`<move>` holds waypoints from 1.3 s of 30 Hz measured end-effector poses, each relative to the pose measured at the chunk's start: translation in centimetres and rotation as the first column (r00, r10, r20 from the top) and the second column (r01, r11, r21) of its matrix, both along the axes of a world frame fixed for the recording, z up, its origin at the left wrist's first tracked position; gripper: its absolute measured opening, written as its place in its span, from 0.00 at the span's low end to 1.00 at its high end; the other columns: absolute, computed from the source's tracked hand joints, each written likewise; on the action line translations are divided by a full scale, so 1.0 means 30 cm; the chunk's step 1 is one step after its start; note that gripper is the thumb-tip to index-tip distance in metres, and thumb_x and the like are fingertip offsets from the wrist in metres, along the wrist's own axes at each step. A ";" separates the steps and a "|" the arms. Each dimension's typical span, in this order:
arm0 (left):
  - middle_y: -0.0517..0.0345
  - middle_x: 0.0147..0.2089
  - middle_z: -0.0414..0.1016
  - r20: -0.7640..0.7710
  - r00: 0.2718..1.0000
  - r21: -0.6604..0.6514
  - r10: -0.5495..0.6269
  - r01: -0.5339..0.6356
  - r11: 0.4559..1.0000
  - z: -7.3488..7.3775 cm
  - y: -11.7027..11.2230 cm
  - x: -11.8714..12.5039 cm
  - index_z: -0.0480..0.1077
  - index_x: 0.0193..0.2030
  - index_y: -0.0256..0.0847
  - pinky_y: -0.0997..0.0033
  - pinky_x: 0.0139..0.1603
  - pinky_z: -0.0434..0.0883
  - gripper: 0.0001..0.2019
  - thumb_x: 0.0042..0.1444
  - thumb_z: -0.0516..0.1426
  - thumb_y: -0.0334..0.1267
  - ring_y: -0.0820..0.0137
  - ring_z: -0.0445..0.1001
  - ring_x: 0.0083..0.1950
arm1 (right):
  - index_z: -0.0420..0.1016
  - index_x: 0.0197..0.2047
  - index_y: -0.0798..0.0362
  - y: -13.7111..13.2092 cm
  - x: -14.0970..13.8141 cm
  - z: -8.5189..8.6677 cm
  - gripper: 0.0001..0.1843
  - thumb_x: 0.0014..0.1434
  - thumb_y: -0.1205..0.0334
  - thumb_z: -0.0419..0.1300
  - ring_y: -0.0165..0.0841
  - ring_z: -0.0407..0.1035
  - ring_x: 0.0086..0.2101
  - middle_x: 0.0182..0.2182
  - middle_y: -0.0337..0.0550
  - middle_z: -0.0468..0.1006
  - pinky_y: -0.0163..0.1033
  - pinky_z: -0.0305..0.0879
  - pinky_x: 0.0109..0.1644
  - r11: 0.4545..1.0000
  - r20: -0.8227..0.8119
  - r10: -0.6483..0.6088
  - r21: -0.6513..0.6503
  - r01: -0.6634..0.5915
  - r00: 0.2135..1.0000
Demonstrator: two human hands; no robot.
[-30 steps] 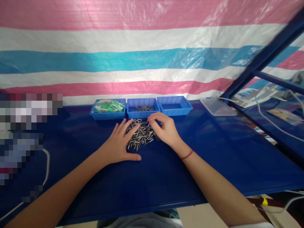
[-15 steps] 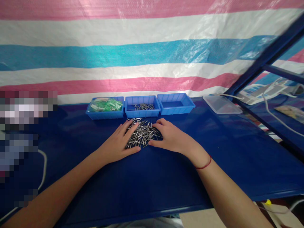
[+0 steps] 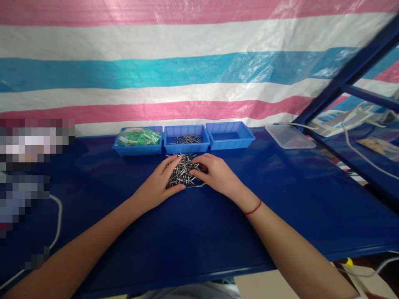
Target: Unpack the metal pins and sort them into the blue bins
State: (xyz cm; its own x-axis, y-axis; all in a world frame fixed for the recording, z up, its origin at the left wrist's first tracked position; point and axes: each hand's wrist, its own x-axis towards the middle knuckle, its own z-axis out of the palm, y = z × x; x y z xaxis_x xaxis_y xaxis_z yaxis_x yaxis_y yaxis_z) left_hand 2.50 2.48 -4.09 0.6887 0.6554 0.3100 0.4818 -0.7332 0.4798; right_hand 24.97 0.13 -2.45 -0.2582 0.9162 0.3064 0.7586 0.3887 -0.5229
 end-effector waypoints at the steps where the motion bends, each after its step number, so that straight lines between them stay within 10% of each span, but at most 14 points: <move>1: 0.42 0.69 0.52 0.000 1.000 -0.001 0.005 -0.005 1.000 0.000 -0.001 -0.001 0.46 0.70 0.42 0.50 0.69 0.55 0.37 0.58 0.57 0.49 0.55 0.51 0.71 | 0.76 0.44 0.53 0.000 -0.001 0.002 0.13 0.58 0.55 0.62 0.33 0.71 0.30 0.37 0.45 0.78 0.40 0.69 0.36 1.000 -0.013 -0.007 0.014 0.007 1.000; 20: 0.43 0.67 0.57 0.022 0.999 0.076 0.045 -0.047 0.996 0.011 -0.013 -0.007 0.54 0.66 0.40 0.50 0.69 0.56 0.31 0.60 0.54 0.52 0.55 0.53 0.70 | 0.77 0.39 0.51 -0.023 -0.009 0.040 0.07 0.61 0.62 0.58 0.39 0.72 0.44 0.40 0.46 0.79 0.47 0.68 0.50 0.975 -0.117 -0.029 0.218 0.054 0.993; 30: 0.52 0.52 0.72 0.265 0.964 0.160 0.024 -0.068 0.985 0.057 -0.059 0.004 0.71 0.46 0.42 0.53 0.65 0.61 0.08 0.64 0.53 0.36 0.62 0.65 0.61 | 0.78 0.41 0.51 -0.084 -0.107 0.053 0.09 0.59 0.57 0.61 0.37 0.75 0.38 0.38 0.44 0.82 0.43 0.72 0.43 1.000 -0.505 -0.021 -0.007 0.021 0.863; 39: 0.50 0.48 0.72 0.344 0.939 0.070 0.021 -0.048 0.996 0.058 -0.069 0.017 0.71 0.44 0.41 0.58 0.58 0.67 0.07 0.64 0.52 0.34 0.64 0.69 0.55 | 0.78 0.42 0.50 -0.101 -0.142 0.047 0.09 0.56 0.59 0.64 0.32 0.75 0.35 0.36 0.41 0.81 0.38 0.72 0.39 0.994 -0.671 -0.023 -0.095 -0.054 0.742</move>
